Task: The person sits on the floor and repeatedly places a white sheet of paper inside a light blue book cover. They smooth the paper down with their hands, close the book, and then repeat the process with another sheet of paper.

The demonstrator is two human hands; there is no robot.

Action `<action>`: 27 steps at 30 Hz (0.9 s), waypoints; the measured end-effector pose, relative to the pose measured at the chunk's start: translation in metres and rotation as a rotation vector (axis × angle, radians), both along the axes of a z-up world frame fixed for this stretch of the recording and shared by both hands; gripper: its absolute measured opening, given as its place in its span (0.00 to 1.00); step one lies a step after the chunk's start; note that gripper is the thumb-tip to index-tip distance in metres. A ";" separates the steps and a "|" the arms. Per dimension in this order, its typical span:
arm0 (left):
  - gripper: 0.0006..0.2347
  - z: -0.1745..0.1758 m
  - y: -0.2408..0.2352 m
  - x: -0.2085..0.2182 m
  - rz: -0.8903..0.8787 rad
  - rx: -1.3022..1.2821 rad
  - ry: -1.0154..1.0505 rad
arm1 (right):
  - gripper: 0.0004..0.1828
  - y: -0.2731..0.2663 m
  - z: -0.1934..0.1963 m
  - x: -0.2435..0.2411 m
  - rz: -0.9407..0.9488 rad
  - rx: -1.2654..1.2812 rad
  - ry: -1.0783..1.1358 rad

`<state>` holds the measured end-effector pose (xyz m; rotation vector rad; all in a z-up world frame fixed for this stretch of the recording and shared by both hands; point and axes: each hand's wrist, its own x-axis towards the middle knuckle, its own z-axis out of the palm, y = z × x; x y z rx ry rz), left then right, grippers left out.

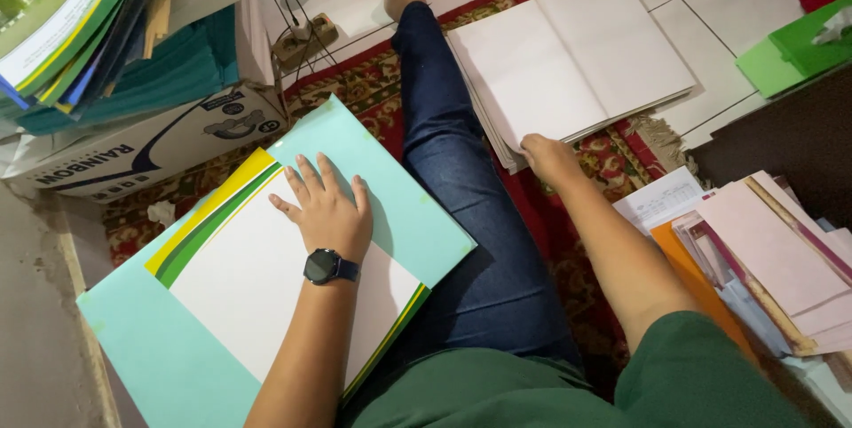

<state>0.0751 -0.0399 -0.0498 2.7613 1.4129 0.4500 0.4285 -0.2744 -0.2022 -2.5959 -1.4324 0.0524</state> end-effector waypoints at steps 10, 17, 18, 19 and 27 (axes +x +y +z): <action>0.29 0.000 0.000 0.000 -0.010 0.018 0.005 | 0.09 -0.016 -0.040 -0.016 0.172 0.297 -0.290; 0.29 -0.001 0.000 0.000 -0.010 0.020 0.006 | 0.07 -0.021 -0.010 -0.036 0.146 0.216 -0.174; 0.29 0.000 0.000 -0.001 -0.011 0.020 0.007 | 0.07 -0.021 -0.013 -0.037 0.145 0.216 -0.172; 0.29 0.001 0.000 0.000 -0.012 0.008 0.001 | 0.06 -0.021 -0.016 -0.038 0.136 0.227 -0.195; 0.29 0.001 0.000 0.000 -0.009 -0.004 0.016 | 0.14 -0.015 -0.090 -0.011 0.090 0.320 -0.294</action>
